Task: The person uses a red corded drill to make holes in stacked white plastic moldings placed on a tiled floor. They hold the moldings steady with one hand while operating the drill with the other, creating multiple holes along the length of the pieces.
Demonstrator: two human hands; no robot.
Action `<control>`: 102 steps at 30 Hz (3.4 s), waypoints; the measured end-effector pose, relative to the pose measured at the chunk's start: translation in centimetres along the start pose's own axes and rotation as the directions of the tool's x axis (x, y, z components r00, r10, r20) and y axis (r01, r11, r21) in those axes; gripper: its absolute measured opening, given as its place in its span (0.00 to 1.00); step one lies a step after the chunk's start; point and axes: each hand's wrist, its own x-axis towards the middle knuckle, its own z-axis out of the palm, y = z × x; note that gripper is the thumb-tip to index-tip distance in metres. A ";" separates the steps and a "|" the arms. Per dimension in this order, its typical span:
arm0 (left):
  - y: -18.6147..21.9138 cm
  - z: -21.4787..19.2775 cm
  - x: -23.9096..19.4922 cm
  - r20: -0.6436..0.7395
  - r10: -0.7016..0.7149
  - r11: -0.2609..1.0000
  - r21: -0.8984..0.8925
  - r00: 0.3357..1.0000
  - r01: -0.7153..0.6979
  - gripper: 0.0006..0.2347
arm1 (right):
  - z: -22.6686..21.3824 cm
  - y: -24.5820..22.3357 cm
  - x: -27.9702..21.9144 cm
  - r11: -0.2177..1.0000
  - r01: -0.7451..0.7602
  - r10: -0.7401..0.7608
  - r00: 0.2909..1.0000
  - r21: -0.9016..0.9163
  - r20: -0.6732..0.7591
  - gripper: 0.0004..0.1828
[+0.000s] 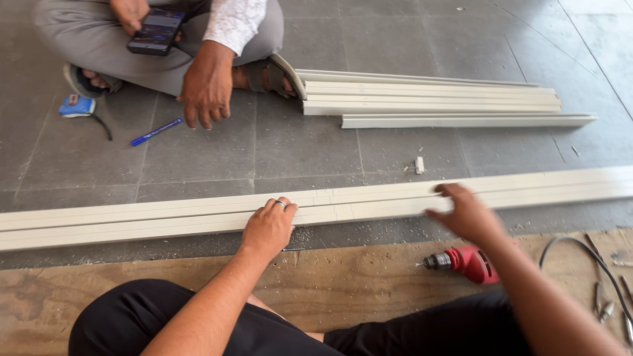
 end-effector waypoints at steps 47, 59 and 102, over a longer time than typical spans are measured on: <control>3.4 0.3 0.4 0.152 -0.007 0.991 -0.133 0.988 0.027 0.13 | -14.3 -11.5 -9.0 0.972 -0.115 0.029 0.924 0.204 0.382 0.49; 5.9 4.1 1.1 0.021 -0.124 0.956 -0.266 0.992 0.125 0.15 | -13.2 -12.2 -8.4 0.997 -0.061 0.035 0.925 0.056 0.377 0.49; 6.3 4.1 0.5 -0.120 -0.127 0.947 -0.311 0.985 0.084 0.14 | -15.2 -23.5 -6.2 0.964 -0.220 0.126 0.872 0.148 0.473 0.28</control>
